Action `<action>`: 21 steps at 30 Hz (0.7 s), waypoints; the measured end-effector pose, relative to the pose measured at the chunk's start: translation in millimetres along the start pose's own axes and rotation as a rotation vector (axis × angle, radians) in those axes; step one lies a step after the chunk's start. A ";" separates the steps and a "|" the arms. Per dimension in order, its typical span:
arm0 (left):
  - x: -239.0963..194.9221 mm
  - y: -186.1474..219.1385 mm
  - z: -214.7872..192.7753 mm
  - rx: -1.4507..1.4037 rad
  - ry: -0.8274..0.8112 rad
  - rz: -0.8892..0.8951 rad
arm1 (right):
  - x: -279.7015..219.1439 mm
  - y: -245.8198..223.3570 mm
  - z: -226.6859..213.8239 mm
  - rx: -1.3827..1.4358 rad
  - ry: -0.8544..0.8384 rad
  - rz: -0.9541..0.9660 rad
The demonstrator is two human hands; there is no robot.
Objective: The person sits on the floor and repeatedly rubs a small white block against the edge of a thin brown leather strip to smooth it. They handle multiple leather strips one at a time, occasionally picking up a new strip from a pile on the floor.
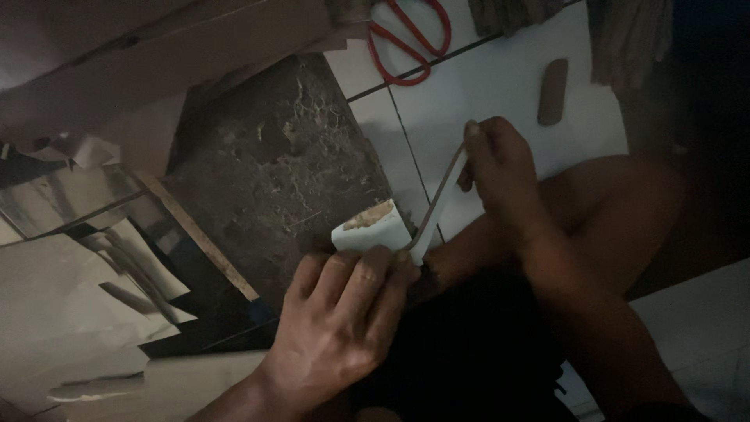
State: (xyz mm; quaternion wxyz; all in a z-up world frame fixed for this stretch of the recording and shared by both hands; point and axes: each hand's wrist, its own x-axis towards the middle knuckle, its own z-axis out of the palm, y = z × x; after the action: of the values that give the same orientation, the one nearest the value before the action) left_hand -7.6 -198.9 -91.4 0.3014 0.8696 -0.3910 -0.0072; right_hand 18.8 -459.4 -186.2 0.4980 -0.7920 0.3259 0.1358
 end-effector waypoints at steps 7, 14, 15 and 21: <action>5.1 2.0 1.4 -0.005 0.050 -0.039 | 10.0 22.5 -23.4 0.109 0.026 -0.057; 14.3 2.1 -8.8 -0.156 0.067 -0.053 | -35.7 26.9 -103.2 0.441 0.162 -0.576; 15.8 4.0 -12.3 -0.246 0.082 -0.052 | -52.4 25.4 -108.4 0.356 0.168 -0.758; 34.1 14.3 -39.4 -1.140 -0.084 -0.821 | -170.0 28.8 -21.1 -0.146 -0.075 -1.179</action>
State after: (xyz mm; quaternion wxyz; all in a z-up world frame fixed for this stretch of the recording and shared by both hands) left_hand 16.2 -209.1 -44.0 0.6678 0.6522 0.0224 -0.3580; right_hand -129.8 -421.5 -104.7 0.4447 -0.8663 -0.1969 -0.1138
